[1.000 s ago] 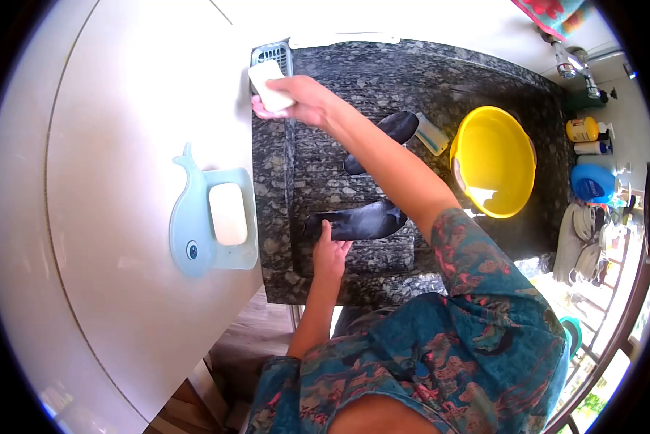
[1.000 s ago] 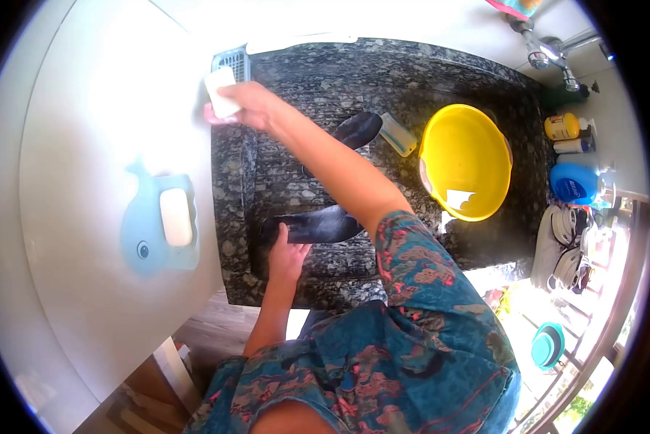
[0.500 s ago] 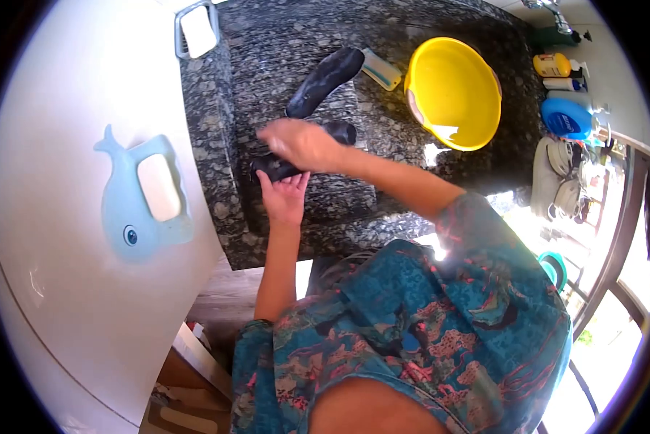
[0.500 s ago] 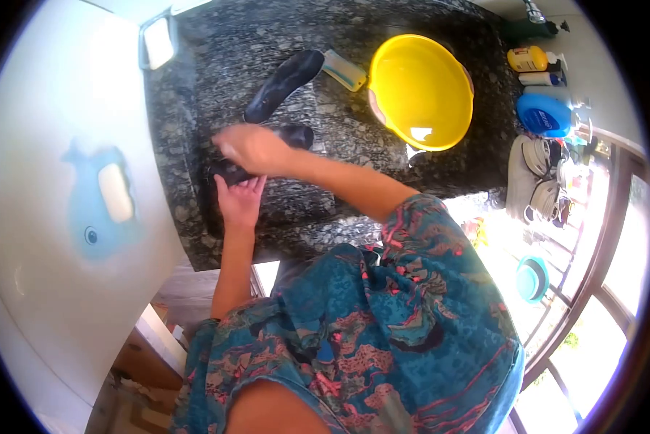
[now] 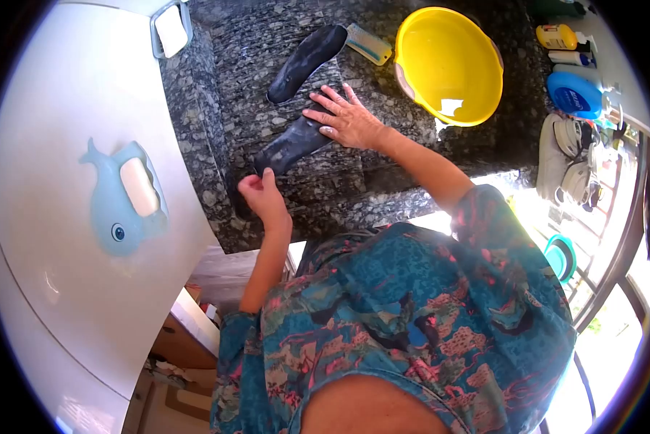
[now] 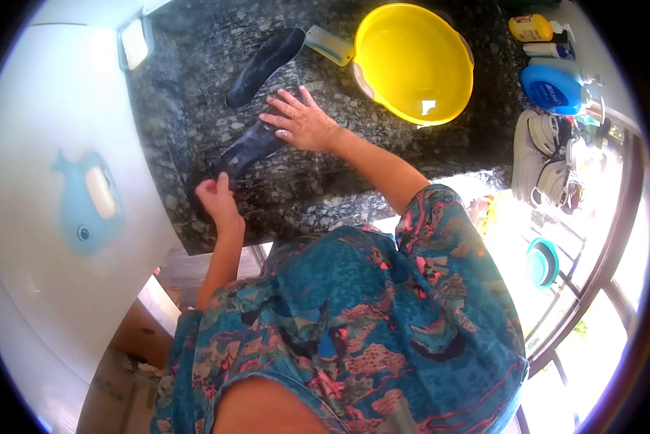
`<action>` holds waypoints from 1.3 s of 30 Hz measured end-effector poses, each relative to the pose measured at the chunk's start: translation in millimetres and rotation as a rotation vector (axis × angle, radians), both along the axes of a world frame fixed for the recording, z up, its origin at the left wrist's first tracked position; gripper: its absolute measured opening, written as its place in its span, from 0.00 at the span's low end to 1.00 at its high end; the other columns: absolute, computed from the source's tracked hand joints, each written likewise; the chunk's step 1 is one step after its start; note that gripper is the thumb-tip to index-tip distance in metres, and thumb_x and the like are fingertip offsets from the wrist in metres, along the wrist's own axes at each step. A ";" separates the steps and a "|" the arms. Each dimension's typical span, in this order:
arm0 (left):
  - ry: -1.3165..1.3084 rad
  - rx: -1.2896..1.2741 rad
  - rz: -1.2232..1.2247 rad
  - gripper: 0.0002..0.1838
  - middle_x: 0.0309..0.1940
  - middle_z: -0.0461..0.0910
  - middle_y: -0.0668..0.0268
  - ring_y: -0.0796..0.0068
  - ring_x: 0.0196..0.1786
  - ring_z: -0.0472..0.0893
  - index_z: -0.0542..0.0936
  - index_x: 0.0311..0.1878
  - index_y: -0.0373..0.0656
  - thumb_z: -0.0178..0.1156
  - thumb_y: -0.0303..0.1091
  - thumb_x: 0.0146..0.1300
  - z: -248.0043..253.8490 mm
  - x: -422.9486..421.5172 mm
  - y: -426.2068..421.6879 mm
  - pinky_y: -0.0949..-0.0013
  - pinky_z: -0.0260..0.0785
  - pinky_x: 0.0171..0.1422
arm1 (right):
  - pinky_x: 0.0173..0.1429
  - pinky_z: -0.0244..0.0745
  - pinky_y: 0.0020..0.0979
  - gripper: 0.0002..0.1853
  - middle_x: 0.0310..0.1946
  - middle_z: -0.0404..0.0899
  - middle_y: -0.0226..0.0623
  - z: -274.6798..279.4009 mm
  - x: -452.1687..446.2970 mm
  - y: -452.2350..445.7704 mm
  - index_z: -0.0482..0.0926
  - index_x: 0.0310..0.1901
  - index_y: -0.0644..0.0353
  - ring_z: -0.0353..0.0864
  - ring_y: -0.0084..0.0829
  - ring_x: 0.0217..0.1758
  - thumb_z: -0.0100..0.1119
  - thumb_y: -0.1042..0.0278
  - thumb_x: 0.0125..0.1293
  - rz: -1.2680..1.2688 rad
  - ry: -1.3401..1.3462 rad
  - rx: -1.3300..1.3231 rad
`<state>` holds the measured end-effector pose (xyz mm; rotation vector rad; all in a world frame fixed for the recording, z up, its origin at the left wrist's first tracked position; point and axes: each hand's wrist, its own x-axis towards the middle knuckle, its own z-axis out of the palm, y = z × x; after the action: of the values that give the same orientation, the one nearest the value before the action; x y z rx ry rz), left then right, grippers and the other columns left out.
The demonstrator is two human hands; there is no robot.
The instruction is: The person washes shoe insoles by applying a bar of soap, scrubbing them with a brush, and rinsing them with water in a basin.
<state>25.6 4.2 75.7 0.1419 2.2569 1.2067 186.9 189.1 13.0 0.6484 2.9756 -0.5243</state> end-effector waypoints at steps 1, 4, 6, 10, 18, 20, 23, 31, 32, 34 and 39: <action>0.318 0.020 -0.122 0.13 0.35 0.74 0.64 0.69 0.44 0.78 0.72 0.44 0.39 0.62 0.36 0.65 10.4 1.3 4.3 0.65 0.71 0.43 | 0.78 0.31 0.61 0.28 0.78 0.47 0.33 -1.3 0.6 6.1 0.55 0.75 0.34 0.38 0.41 0.82 0.42 0.51 0.75 0.053 -0.002 -0.009; 1.107 0.207 -0.642 0.10 0.43 0.77 0.59 0.61 0.47 0.78 0.78 0.43 0.42 0.63 0.27 0.57 35.4 -22.7 65.1 0.57 0.67 0.47 | 0.78 0.32 0.61 0.26 0.77 0.49 0.33 0.2 1.2 20.9 0.60 0.73 0.32 0.40 0.40 0.82 0.45 0.56 0.74 0.109 0.031 -0.072; 0.982 0.153 -0.886 0.14 0.48 0.78 0.65 0.59 0.53 0.75 0.80 0.46 0.46 0.64 0.27 0.54 13.3 -34.2 101.3 0.55 0.63 0.58 | 0.78 0.33 0.61 0.25 0.76 0.51 0.34 5.6 -0.4 24.5 0.63 0.71 0.31 0.42 0.41 0.81 0.47 0.59 0.73 0.123 0.046 -0.083; 0.956 -0.126 -1.140 0.12 0.45 0.78 0.68 0.63 0.54 0.73 0.81 0.45 0.50 0.65 0.32 0.56 -42.7 -44.6 138.6 0.54 0.61 0.61 | 0.78 0.37 0.62 0.27 0.74 0.56 0.36 11.5 -1.5 22.8 0.69 0.67 0.29 0.47 0.43 0.80 0.50 0.66 0.68 0.004 0.040 -0.056; 0.872 -0.199 -1.066 0.07 0.46 0.78 0.69 0.60 0.54 0.72 0.81 0.36 0.47 0.60 0.38 0.61 -40.4 -58.8 73.8 0.47 0.61 0.61 | 0.77 0.49 0.54 0.28 0.69 0.64 0.42 -33.0 -18.0 43.4 0.77 0.60 0.37 0.54 0.49 0.77 0.50 0.80 0.62 -0.199 0.377 -0.086; 0.900 -0.209 -0.993 0.09 0.52 0.76 0.64 0.57 0.58 0.70 0.80 0.36 0.46 0.60 0.41 0.61 -39.1 -58.1 58.2 0.43 0.58 0.65 | 0.77 0.51 0.52 0.22 0.68 0.64 0.42 -44.4 -28.2 59.9 0.80 0.57 0.41 0.55 0.47 0.76 0.56 0.72 0.61 -0.190 0.387 -0.035; 0.947 -0.187 -0.960 0.16 0.67 0.64 0.52 0.46 0.72 0.60 0.77 0.39 0.42 0.62 0.46 0.60 -41.6 -42.0 46.7 0.33 0.45 0.72 | 0.77 0.52 0.52 0.21 0.67 0.65 0.42 -60.5 -44.2 76.6 0.79 0.58 0.40 0.57 0.48 0.75 0.57 0.71 0.64 -0.190 0.484 -0.039; 0.919 -0.314 -1.068 0.35 0.76 0.53 0.53 0.52 0.79 0.49 0.61 0.72 0.34 0.53 0.45 0.68 -51.7 -14.9 65.1 0.39 0.33 0.78 | 0.74 0.51 0.56 0.22 0.68 0.64 0.37 -18.1 -83.5 74.1 0.71 0.65 0.41 0.57 0.44 0.75 0.54 0.54 0.70 -0.302 0.410 0.104; 0.898 -0.288 -1.049 0.32 0.76 0.54 0.53 0.53 0.79 0.50 0.62 0.71 0.35 0.52 0.42 0.68 -57.8 -15.4 64.9 0.40 0.35 0.78 | 0.74 0.50 0.58 0.24 0.68 0.64 0.39 -15.9 -85.4 57.1 0.68 0.67 0.43 0.56 0.46 0.76 0.50 0.52 0.71 -0.189 0.432 0.069; 0.874 -0.290 -1.038 0.32 0.75 0.55 0.51 0.52 0.78 0.51 0.62 0.71 0.34 0.51 0.41 0.68 -63.7 -12.1 62.5 0.38 0.36 0.77 | 0.76 0.45 0.58 0.25 0.72 0.59 0.39 -33.4 -82.9 27.4 0.64 0.70 0.40 0.52 0.46 0.77 0.42 0.48 0.74 -0.049 0.227 0.058; 0.911 -0.297 -1.012 0.33 0.75 0.55 0.49 0.51 0.78 0.52 0.61 0.71 0.33 0.51 0.43 0.68 -64.0 -9.8 71.3 0.37 0.38 0.76 | 0.77 0.42 0.58 0.26 0.75 0.55 0.37 -49.4 -120.5 79.9 0.60 0.73 0.37 0.47 0.46 0.79 0.37 0.46 0.75 -0.259 0.142 0.152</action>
<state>15.7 75.5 11.7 1.7460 2.4010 0.2250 66.4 269.0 -36.4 1.0638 3.1048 -0.3727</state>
